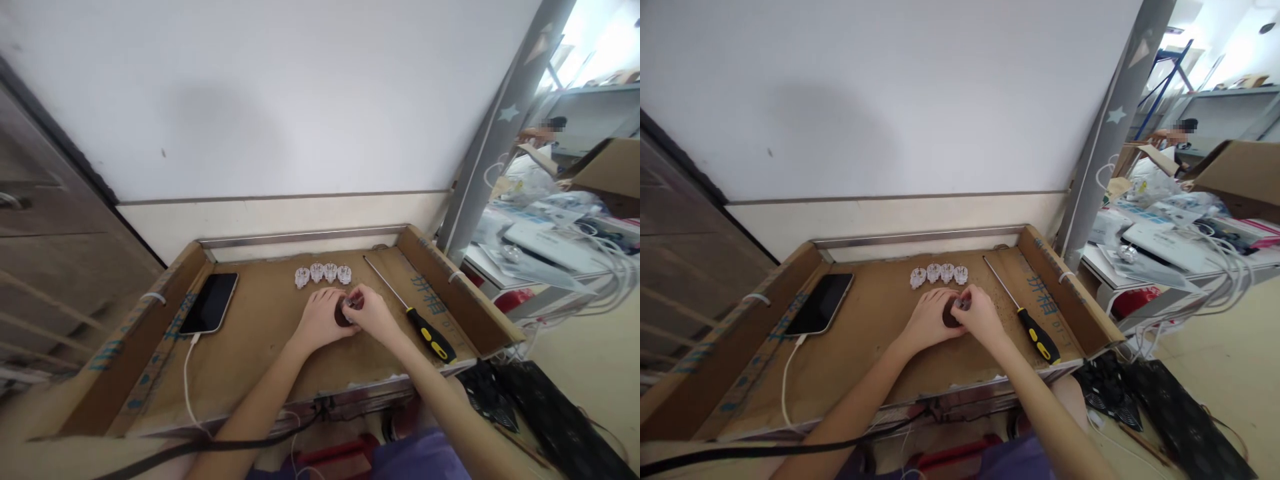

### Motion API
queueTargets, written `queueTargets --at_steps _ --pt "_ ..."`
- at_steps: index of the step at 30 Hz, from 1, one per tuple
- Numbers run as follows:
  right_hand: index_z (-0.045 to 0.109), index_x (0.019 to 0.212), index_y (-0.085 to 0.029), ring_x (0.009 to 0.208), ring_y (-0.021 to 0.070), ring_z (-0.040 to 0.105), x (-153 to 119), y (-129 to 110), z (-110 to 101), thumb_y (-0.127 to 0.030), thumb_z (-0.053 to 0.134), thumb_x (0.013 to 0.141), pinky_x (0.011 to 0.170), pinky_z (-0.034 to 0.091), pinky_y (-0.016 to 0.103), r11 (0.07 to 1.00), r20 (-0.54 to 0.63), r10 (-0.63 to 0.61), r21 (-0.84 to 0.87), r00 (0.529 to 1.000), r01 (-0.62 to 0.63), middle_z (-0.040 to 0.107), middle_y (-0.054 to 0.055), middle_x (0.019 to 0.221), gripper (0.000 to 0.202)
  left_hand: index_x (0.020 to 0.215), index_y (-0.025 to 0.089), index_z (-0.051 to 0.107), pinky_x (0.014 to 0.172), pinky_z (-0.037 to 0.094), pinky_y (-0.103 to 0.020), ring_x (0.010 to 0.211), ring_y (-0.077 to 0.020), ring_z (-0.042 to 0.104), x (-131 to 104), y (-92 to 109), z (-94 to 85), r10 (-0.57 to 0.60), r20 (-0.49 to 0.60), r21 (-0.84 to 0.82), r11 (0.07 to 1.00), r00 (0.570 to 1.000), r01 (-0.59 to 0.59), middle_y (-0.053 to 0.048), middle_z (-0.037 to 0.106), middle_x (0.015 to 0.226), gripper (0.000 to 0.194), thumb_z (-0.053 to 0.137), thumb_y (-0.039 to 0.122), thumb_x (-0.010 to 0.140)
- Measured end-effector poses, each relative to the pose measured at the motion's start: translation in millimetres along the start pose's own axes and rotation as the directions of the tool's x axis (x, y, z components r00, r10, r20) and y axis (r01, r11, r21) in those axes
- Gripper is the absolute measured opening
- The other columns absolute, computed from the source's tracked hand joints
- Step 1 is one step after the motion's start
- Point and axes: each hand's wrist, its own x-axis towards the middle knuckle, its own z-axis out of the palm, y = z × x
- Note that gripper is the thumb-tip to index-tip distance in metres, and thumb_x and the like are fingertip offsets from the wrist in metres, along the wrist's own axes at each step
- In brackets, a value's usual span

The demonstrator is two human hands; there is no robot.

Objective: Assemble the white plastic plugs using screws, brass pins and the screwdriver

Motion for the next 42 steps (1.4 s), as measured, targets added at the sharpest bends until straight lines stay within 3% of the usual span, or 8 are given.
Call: queueTargets --at_steps 8,19,23,27,29,33,36,42 --pt "0.055 0.097 -0.01 0.076 0.0085 0.055 19.3 -5.1 1.0 -0.033 0.053 0.086 0.072 0.049 0.026 0.974 0.037 -0.067 0.221 0.997 0.058 0.057 0.003 0.087 0.026 0.108 0.021 0.052 0.094 0.036 -0.041 0.106 -0.0259 0.052 1.6 -6.5 -8.8 -0.125 -0.054 -0.024 0.992 0.991 0.124 -0.004 0.061 0.11 0.057 0.072 0.045 0.06" --pt "0.055 0.098 -0.009 0.077 0.0085 0.055 24.9 27.4 -7.7 -0.031 0.053 0.087 0.07 0.05 0.025 0.849 0.04 -0.034 0.529 0.999 0.007 0.056 0.003 0.088 0.025 0.105 0.023 0.052 0.088 0.04 -0.038 0.099 -0.024 0.054 -0.4 -9.3 -11.4 -0.131 -0.076 -0.096 0.988 0.988 0.124 -0.003 0.061 0.107 0.052 0.071 0.045 0.062" --pt "0.053 0.106 -0.01 0.082 0.01 0.056 34.3 26.5 -4.1 -0.032 0.051 0.087 0.072 0.051 0.027 0.791 -0.029 -0.005 0.611 1.0 0.022 0.056 0.005 0.094 0.029 0.108 0.023 0.054 0.093 0.038 -0.04 0.107 -0.0253 0.05 -2.8 -10.4 -8.2 -0.081 -0.046 -0.082 0.994 0.996 0.077 -0.004 0.06 0.112 0.054 0.072 0.046 0.063" --pt "0.052 0.108 -0.011 0.088 0.012 0.056 38.4 20.3 10.8 -0.032 0.052 0.087 0.078 0.05 0.031 0.758 -0.142 0.01 0.647 0.99 0.086 0.056 0.006 0.099 0.03 0.112 0.024 0.055 0.098 0.035 -0.043 0.116 -0.028 0.045 -4.8 -12.3 -5.3 -0.014 0.011 -0.045 0.999 1.0 0.015 -0.006 0.056 0.121 0.064 0.07 0.058 0.06" --pt "0.053 0.106 -0.01 0.088 0.0121 0.056 37.5 18.4 18.9 -0.032 0.052 0.087 0.079 0.05 0.031 0.754 -0.182 0.013 0.648 0.983 0.11 0.056 0.006 0.098 0.029 0.118 0.024 0.052 0.099 0.035 -0.043 0.117 -0.0277 0.045 -4.2 -13.3 -5.5 -0.024 -0.015 -0.044 0.999 1.0 0.023 -0.006 0.054 0.124 0.067 0.067 0.06 0.063" --pt "0.054 0.104 -0.01 0.086 0.0114 0.056 35.9 16.4 30.0 -0.033 0.052 0.087 0.079 0.05 0.031 0.768 -0.219 0.009 0.627 0.976 0.134 0.057 0.006 0.097 0.028 0.113 0.024 0.054 0.094 0.039 -0.039 0.108 -0.0219 0.052 -0.8 -16.4 -6.9 -0.116 -0.179 -0.045 0.993 0.977 0.109 -0.004 0.061 0.113 0.036 0.053 0.042 0.083" --pt "0.055 0.105 -0.011 0.086 0.0112 0.057 36.5 12.8 33.7 -0.033 0.053 0.086 0.08 0.05 0.031 0.783 -0.223 -0.03 0.6 0.974 0.161 0.057 0.006 0.097 0.029 0.106 0.023 0.057 0.09 0.042 -0.037 0.101 -0.0204 0.056 1.6 -18.7 -7.3 -0.171 -0.262 -0.061 0.985 0.95 0.161 -0.003 0.065 0.106 0.024 0.05 0.032 0.085" --pt "0.054 0.111 -0.012 0.092 0.0132 0.057 29.5 6.6 39.3 -0.035 0.055 0.085 0.086 0.049 0.035 0.8 -0.247 -0.117 0.551 0.962 0.238 0.057 0.007 0.102 0.034 0.09 0.022 0.062 0.084 0.044 -0.035 0.094 -0.0204 0.057 3.6 -16.3 -9.6 -0.207 -0.233 -0.074 0.978 0.95 0.195 -0.002 0.066 0.096 0.013 0.053 0.028 0.083"
